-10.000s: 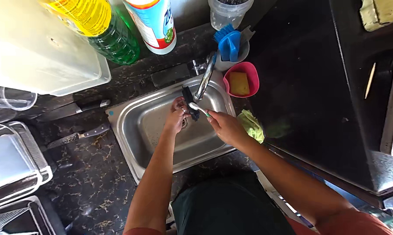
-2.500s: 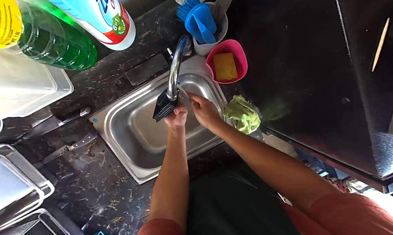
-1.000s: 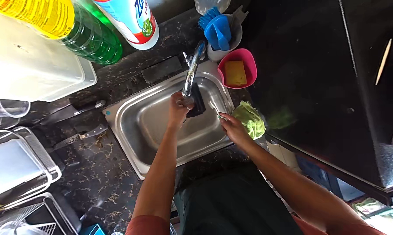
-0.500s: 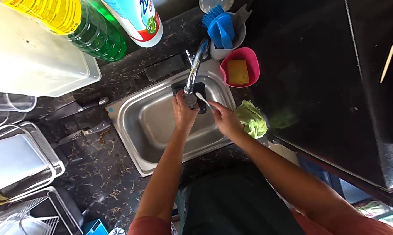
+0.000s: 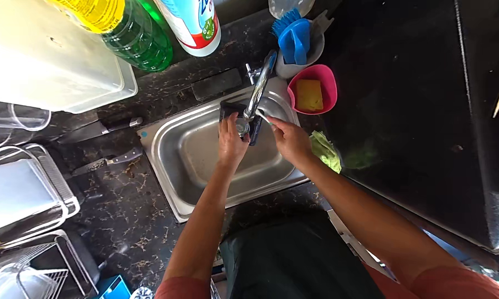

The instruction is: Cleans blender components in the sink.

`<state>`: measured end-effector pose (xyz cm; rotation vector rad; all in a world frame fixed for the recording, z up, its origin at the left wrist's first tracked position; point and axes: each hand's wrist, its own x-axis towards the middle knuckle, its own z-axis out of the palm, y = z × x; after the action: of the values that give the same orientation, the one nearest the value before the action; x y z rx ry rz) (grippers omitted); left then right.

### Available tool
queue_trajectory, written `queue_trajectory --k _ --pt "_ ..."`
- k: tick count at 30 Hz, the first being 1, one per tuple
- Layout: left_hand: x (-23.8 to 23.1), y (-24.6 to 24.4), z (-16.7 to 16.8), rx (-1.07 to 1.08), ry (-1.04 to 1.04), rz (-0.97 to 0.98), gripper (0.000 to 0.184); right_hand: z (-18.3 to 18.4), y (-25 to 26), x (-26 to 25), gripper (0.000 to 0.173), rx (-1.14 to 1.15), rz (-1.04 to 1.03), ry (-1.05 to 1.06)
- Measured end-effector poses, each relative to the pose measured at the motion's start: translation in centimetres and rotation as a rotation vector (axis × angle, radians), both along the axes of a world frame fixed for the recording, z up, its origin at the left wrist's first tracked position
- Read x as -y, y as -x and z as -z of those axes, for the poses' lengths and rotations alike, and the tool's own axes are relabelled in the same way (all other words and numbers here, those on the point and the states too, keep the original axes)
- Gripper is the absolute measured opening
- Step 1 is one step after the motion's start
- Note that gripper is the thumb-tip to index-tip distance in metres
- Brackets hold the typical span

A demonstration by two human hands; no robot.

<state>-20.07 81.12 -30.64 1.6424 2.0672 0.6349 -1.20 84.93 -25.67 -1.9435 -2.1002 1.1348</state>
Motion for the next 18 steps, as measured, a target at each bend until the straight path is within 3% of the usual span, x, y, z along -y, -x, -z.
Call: queue_trajectory --k 3,14,18 --pt "0.9 -0.1 0.6 -0.032 -0.051 0.107 0.063 0.4 0.5 0.3 0.041 -0.022 -0.011 0.011" --pt "0.7 1.6 0.2 -0.023 -0.030 0.418 0.059 0.5 1.6 0.4 0.041 0.029 -0.065 -0.022" --pt "0.9 0.7 0.1 -0.001 -0.023 0.362 0.061 -0.1 2.3 0.1 0.044 0.080 -0.070 0.012"
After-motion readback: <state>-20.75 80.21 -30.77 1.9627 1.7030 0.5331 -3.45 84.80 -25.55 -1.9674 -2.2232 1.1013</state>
